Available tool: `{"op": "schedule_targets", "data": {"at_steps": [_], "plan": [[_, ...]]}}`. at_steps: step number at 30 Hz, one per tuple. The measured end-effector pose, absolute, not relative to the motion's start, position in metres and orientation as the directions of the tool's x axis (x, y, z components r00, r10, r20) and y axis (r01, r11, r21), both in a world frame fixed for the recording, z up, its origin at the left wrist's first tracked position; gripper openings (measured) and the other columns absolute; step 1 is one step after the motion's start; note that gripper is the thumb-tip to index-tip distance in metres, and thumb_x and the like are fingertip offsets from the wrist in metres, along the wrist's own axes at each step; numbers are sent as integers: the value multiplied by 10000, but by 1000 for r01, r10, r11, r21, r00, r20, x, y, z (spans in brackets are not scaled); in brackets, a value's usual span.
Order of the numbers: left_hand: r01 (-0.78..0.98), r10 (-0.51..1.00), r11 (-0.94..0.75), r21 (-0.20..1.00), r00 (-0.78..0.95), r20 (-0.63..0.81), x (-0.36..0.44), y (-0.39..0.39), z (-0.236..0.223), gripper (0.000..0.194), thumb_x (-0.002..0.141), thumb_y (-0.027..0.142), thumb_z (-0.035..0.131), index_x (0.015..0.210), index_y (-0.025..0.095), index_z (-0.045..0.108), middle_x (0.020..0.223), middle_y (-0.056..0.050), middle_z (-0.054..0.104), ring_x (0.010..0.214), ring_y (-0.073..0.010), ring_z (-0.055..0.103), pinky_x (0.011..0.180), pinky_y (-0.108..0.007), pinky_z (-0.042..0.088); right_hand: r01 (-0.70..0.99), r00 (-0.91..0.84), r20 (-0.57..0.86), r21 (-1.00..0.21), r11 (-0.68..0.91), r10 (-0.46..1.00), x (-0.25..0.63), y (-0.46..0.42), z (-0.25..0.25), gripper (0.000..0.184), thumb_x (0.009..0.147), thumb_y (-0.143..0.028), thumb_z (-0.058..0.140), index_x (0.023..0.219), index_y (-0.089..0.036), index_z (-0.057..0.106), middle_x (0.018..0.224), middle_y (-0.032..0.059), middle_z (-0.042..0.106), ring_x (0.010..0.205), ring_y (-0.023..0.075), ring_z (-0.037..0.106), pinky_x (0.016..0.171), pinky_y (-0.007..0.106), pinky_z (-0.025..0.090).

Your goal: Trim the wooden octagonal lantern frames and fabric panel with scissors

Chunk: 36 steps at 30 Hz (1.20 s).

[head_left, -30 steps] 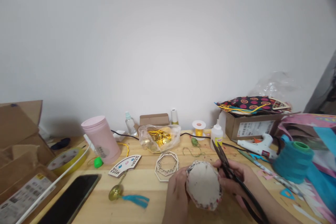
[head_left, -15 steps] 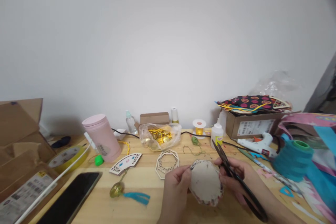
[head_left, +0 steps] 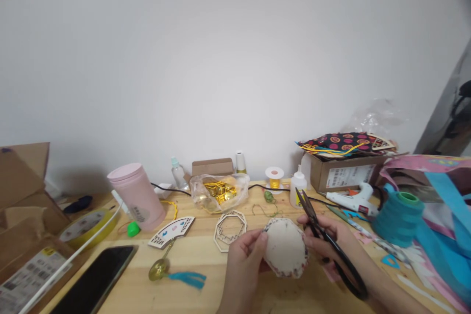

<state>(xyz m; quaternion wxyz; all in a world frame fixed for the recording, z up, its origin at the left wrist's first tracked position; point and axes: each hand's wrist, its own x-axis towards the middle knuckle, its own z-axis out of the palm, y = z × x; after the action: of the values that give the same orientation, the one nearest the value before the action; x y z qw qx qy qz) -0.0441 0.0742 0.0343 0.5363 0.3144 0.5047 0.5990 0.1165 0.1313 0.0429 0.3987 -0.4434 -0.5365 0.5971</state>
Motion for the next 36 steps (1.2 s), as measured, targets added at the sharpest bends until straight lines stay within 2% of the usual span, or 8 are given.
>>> {"op": "schedule_targets", "data": {"at_steps": [4, 8, 13, 18, 22, 27, 31, 36], "plan": [[-330, 946, 69, 942, -279, -166, -42, 74, 38, 280, 696, 327, 588, 815, 78, 628, 643, -65, 666, 573, -185, 600, 524, -299, 499, -22, -322, -77, -996, -89, 944, 116, 129, 46, 471, 565, -440, 662, 915, -146, 553, 463, -84, 418, 364, 58, 365, 291, 156, 247], [-382, 935, 39, 924, -312, -168, -42, 75, 38, 266, 710, 321, 576, 814, 81, 622, 642, -60, 661, 563, -173, 592, 512, -282, 489, -16, -448, -64, -997, -80, 892, 116, 129, 48, 521, 543, -398, 699, 958, -136, 523, 522, -74, 460, 378, 53, 380, 295, 162, 249], [-497, 960, 91, 863, -188, -209, -40, 76, 34, 231, 688, 252, 619, 851, 88, 633, 646, -60, 669, 555, -150, 585, 532, -260, 485, -23, -437, -54, -997, -71, 898, 117, 131, 41, 497, 551, -407, 701, 937, -144, 534, 545, -71, 484, 358, 48, 379, 315, 179, 284], [-623, 979, 54, 780, -121, -164, -39, 77, 35, 247, 750, 222, 563, 955, 95, 618, 746, -81, 692, 688, -166, 621, 645, -256, 486, -85, -521, 42, -996, -3, 853, 116, 132, 36, 451, 572, -350, 706, 953, -160, 559, 683, 6, 615, 618, 150, 582, 549, 240, 457], [-649, 977, 7, 761, -158, -144, -39, 76, 35, 264, 763, 216, 554, 999, 107, 599, 795, -77, 697, 776, -172, 624, 697, -251, 480, -97, -592, 93, -994, 44, 800, 112, 130, 38, 492, 572, -288, 707, 1032, -200, 560, 737, 22, 650, 721, 196, 605, 643, 281, 479], [-660, 975, 38, 751, -140, -173, -34, 75, 37, 256, 757, 213, 562, 977, 89, 606, 789, -93, 702, 807, -200, 630, 715, -280, 492, -72, -535, 121, -993, 97, 836, 111, 127, 41, 499, 587, -212, 678, 1070, -203, 552, 827, 45, 655, 758, 211, 594, 736, 335, 472], [-702, 970, 28, 711, -153, -190, -33, 76, 38, 259, 759, 204, 557, 986, 89, 604, 841, -103, 700, 854, -212, 622, 744, -294, 498, -10, -498, 144, -987, 160, 855, 113, 128, 39, 489, 577, -144, 641, 1056, -213, 569, 864, 34, 646, 735, 192, 589, 683, 292, 476], [-718, 929, -81, 691, -305, -208, -44, 80, 35, 287, 752, 218, 569, 1021, 123, 590, 934, -100, 683, 864, -202, 623, 747, -286, 513, 90, -478, 130, -977, 195, 869, 115, 130, 33, 419, 561, -117, 630, 974, -187, 613, 566, -32, 584, 528, 137, 545, 511, 228, 440]]}}
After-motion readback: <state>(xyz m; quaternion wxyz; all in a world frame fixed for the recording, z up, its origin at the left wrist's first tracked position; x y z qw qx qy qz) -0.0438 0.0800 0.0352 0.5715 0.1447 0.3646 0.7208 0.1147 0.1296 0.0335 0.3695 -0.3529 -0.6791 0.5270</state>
